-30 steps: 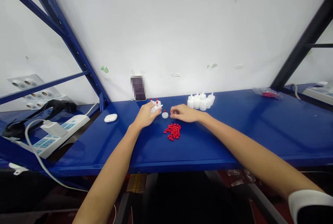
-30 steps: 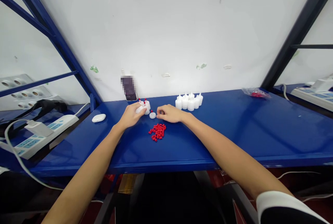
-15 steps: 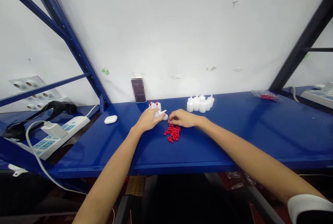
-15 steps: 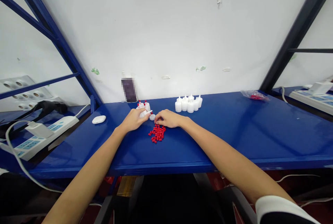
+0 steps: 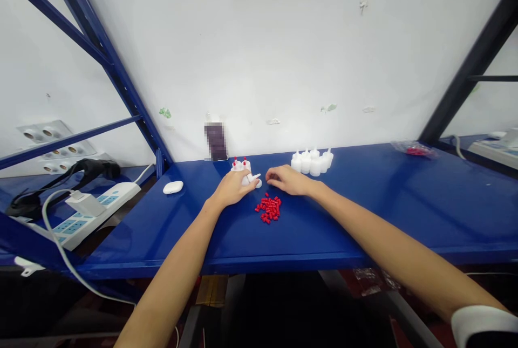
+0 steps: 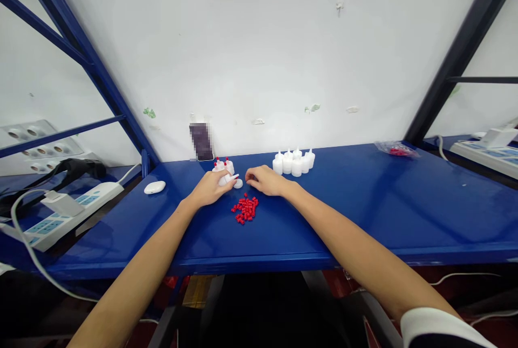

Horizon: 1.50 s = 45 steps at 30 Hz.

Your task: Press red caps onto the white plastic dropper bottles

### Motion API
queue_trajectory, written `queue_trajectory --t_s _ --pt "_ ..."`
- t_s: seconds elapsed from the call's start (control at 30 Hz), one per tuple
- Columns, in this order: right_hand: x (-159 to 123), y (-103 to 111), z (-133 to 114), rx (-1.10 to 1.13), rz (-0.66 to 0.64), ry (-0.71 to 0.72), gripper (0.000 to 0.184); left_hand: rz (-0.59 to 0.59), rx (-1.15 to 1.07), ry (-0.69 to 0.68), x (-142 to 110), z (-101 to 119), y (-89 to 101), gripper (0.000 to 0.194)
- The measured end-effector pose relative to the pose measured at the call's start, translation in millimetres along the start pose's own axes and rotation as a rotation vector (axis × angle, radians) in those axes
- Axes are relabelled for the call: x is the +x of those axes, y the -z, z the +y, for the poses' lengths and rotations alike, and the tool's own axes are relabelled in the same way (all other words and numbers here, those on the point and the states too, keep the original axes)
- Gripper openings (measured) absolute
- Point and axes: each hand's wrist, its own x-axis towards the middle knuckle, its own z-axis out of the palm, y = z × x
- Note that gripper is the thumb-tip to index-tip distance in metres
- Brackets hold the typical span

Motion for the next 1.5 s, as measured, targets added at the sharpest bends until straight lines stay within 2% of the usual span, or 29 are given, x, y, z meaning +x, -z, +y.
queue_trajectory --t_s 0.13,0.27,0.37,0.43,0.57,0.63,0.73,0.83,0.93,1.03,1.1,1.17,1.23,1.3,1.4,1.5 --pt "3.8 -4.7 -7.3 0.291 0.196 -0.046 0.013 -0.001 -0.047 -0.03 1.1 -1.3 -3.0 0.039" --pt "8.2 -13.6 -13.1 0.55 0.236 -0.078 0.021 0.01 -0.092 -0.032 1.4 -0.6 -3.1 0.035" --pt "10.0 -18.2 -13.9 0.65 0.234 -0.104 0.021 0.017 -0.104 -0.04 0.9 2.0 -1.4 0.034" --pt "9.0 -17.8 -14.6 0.616 0.222 -0.089 0.022 0.024 -0.109 -0.062 0.7 4.4 -0.3 0.034" --pt "5.0 -13.4 -20.4 0.23 0.22 0.066 0.028 0.036 -0.117 -0.094 1.3 7.3 0.4 0.036" --pt "5.6 -15.1 -25.9 0.125 0.256 0.104 0.034 0.046 -0.114 -0.107 1.8 6.9 -0.2 0.035" --pt "10.8 -23.2 -35.1 0.17 0.329 0.061 0.036 0.104 -0.112 -0.107 2.6 5.3 -1.4 0.032" --pt "15.6 -27.9 -38.9 0.208 0.313 0.057 0.036 0.126 -0.115 -0.111 3.6 3.9 -1.6 0.032" --pt "18.9 -20.4 -33.5 0.197 0.322 0.052 0.037 0.142 -0.15 -0.079 4.0 -1.1 1.2 0.037" --pt "25.5 -3.6 -24.2 0.098 0.389 0.005 0.038 0.251 -0.156 0.045 2.1 -13.1 7.8 0.041" --pt "33.2 6.8 -20.4 -0.045 0.292 0.006 0.039 0.353 -0.129 0.127 0.0 -22.1 12.2 0.042" --pt "42.4 12.3 -20.2 -0.211 0.113 0.021 0.038 0.428 -0.097 0.161 -1.7 -28.4 14.5 0.04" --pt "51.2 11.7 -22.6 -0.363 -0.064 0.008 0.037 0.449 -0.076 0.154 -2.3 -31.2 14.0 0.039" --pt "57.7 7.0 -25.4 -0.468 -0.188 -0.022 0.036 0.425 -0.06 0.137 -2.1 -31.7 11.7 0.038" --pt "59.5 1.2 -26.3 -0.517 -0.245 -0.05 0.039 0.374 -0.051 0.108 -1.9 -31.0 8.3 0.038" --pt "49.3 4.3 -22.4 -0.487 -0.181 -0.1 0.049 0.356 -0.064 0.076 -2.3 -30.0 7.5 0.038"
